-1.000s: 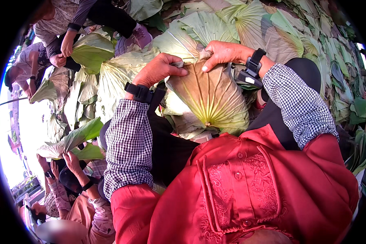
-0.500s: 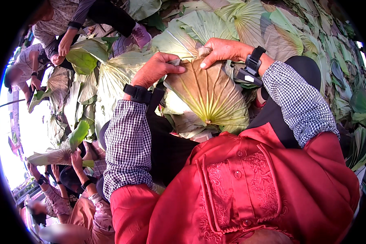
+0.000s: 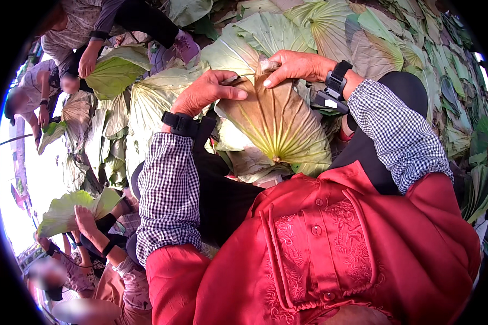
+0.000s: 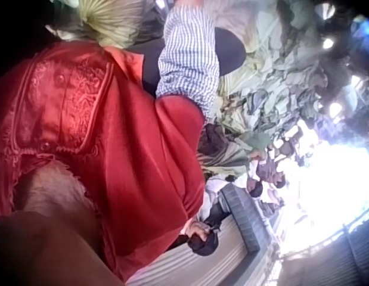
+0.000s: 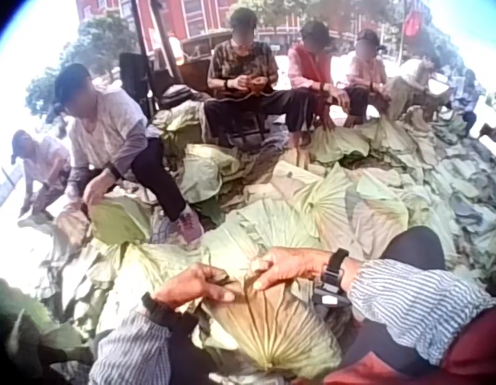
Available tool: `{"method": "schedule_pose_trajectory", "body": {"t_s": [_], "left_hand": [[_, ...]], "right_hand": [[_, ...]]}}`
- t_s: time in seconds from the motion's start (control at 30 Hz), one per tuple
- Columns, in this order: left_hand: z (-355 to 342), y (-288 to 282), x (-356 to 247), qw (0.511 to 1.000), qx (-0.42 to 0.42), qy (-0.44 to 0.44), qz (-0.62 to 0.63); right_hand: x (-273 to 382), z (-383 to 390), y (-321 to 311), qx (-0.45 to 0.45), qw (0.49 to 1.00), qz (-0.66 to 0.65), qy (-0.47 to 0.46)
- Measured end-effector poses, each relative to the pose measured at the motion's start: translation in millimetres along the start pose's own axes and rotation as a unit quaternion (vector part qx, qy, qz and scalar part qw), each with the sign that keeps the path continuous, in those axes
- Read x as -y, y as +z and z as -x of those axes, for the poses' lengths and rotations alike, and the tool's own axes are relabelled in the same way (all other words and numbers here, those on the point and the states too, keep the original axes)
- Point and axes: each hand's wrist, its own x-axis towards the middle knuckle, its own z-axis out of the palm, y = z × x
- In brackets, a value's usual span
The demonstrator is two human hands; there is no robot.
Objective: The person picks up large leaves from a pile on the ground, folds and aligns them by hand, and places them onto a stack.
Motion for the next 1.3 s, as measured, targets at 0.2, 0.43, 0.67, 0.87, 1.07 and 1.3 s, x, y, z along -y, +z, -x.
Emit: {"method": "schedule_pose_trajectory", "body": {"t_s": [0.2,0.43,0.67,0.87,1.07,1.3], "left_hand": [[-3,-1,-6,0.988,0.058,-0.054,-0.132],[-3,-7,8,0.997,0.021,-0.043,-0.067],[-2,-8,3,0.999,0.004,-0.036,-0.018],[-2,-7,3,1.0,-0.013,-0.026,-0.004],[-2,-8,5,1.0,-0.02,-0.007,0.014],[-1,-9,6,0.999,-0.015,-0.025,0.028]], "right_hand": [[-5,-5,5,0.024,0.999,-0.032,0.015],[6,1,17,-0.029,0.994,0.105,0.014],[9,5,13,-0.06,0.997,0.049,0.016],[3,3,12,-0.061,0.998,-0.002,0.017],[6,3,8,-0.055,0.998,0.022,0.016],[-2,-3,2,-0.038,0.998,0.024,0.032]]}}
